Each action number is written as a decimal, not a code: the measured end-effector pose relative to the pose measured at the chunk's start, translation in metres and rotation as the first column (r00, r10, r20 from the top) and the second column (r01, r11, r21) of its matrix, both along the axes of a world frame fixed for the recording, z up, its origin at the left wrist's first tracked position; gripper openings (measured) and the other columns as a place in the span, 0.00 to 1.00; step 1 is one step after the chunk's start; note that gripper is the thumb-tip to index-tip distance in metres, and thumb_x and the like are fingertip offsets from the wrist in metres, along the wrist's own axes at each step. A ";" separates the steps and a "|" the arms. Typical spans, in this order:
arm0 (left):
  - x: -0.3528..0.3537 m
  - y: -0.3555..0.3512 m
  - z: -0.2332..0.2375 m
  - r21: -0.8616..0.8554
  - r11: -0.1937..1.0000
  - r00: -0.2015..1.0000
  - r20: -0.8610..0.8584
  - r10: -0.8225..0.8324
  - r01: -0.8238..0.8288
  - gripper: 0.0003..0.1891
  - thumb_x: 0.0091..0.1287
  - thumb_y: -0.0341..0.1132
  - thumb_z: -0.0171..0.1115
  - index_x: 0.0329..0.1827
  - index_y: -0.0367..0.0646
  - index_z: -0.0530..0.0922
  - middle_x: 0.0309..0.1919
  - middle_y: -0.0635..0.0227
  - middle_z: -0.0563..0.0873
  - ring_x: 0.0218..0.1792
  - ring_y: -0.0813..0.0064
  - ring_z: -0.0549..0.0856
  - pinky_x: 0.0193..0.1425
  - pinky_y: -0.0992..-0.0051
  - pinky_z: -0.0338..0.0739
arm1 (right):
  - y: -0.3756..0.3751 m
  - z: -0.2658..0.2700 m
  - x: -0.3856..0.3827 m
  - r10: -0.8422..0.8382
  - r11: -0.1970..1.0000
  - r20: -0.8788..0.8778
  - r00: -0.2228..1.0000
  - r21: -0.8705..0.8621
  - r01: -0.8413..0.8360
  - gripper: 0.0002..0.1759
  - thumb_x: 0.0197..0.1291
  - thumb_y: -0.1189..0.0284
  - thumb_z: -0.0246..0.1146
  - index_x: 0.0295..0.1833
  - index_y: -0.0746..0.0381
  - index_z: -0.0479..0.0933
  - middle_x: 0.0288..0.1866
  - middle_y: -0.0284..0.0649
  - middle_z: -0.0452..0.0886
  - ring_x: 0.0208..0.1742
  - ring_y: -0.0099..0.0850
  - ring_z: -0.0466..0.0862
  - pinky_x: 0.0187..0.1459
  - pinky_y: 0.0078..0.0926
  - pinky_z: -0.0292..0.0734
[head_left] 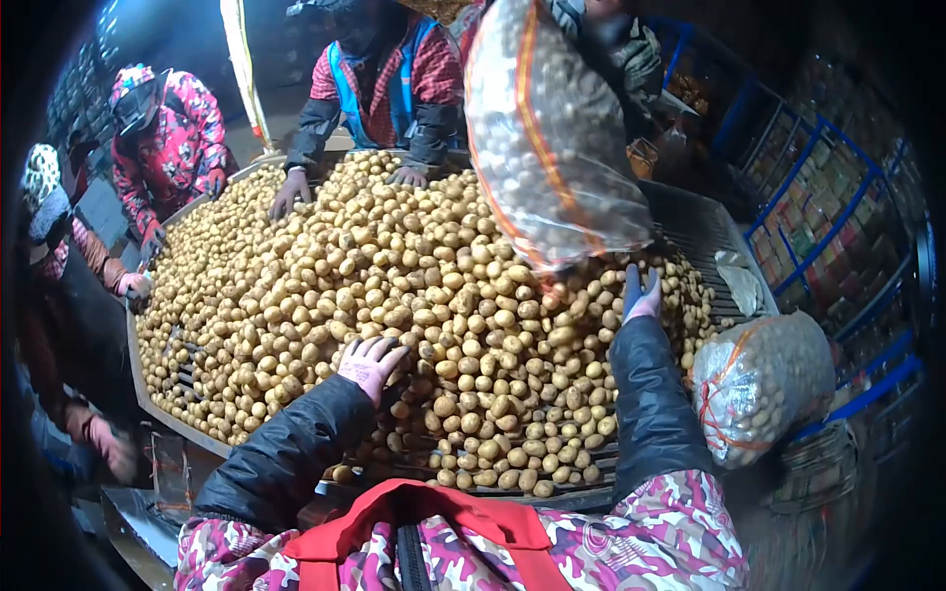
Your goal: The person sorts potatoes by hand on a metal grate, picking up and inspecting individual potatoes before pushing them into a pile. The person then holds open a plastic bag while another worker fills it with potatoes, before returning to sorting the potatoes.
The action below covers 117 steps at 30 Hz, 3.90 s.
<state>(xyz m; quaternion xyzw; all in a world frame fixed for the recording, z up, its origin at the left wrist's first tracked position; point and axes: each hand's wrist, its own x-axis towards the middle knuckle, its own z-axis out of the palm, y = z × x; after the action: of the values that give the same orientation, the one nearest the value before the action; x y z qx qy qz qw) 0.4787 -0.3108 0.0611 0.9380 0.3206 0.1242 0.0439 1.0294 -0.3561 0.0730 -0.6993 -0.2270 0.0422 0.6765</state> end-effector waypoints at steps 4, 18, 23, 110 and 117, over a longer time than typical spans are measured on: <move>0.039 0.006 0.027 -0.007 0.995 0.958 0.269 -0.095 0.101 0.34 0.66 0.49 0.71 0.73 0.47 0.74 0.69 0.52 0.78 0.70 0.48 0.75 0.76 0.50 0.68 | 0.000 0.029 -0.007 0.236 0.866 -0.301 0.924 0.497 -0.059 0.38 0.73 0.72 0.65 0.84 0.56 0.59 0.87 0.42 0.54 0.85 0.33 0.59 0.82 0.34 0.61; 0.163 0.078 0.027 -0.473 0.881 0.598 0.702 0.387 -0.015 0.60 0.57 0.52 0.81 0.82 0.27 0.54 0.75 0.36 0.70 0.77 0.47 0.70 0.80 0.60 0.66 | 0.048 0.011 -0.060 0.286 0.813 -0.058 0.956 0.543 -0.210 0.30 0.78 0.67 0.60 0.81 0.60 0.64 0.83 0.42 0.59 0.81 0.33 0.64 0.69 0.33 0.84; 0.149 0.088 0.019 -0.437 0.860 0.646 0.582 0.493 -0.263 0.59 0.56 0.55 0.80 0.81 0.26 0.57 0.74 0.37 0.70 0.76 0.45 0.71 0.80 0.60 0.66 | 0.056 0.014 -0.102 0.252 0.890 0.163 0.954 0.349 -0.294 0.33 0.69 0.78 0.67 0.78 0.59 0.68 0.82 0.39 0.63 0.80 0.33 0.66 0.72 0.34 0.79; -0.103 0.137 0.024 -0.217 0.838 0.804 0.240 0.543 -0.501 0.40 0.64 0.54 0.70 0.76 0.44 0.71 0.66 0.48 0.79 0.67 0.48 0.79 0.73 0.56 0.74 | 0.145 0.116 -0.211 0.513 0.793 0.017 0.858 0.373 -0.481 0.49 0.60 0.88 0.71 0.84 0.56 0.57 0.89 0.43 0.45 0.85 0.39 0.51 0.72 0.36 0.78; -0.115 0.129 0.019 -0.157 0.870 0.823 0.282 0.493 -0.467 0.40 0.64 0.53 0.71 0.77 0.45 0.70 0.66 0.46 0.80 0.67 0.46 0.79 0.73 0.55 0.73 | 0.164 0.088 -0.207 0.447 0.845 0.033 0.894 0.311 -0.434 0.50 0.58 0.80 0.79 0.82 0.64 0.57 0.85 0.47 0.58 0.83 0.35 0.58 0.81 0.33 0.62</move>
<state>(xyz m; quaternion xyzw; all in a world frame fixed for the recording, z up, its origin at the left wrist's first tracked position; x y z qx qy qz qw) 0.3638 -0.1819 0.0802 0.7927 0.5399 0.2651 0.0993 0.8224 -0.1924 0.1611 -0.5122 -0.3715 0.1741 0.7545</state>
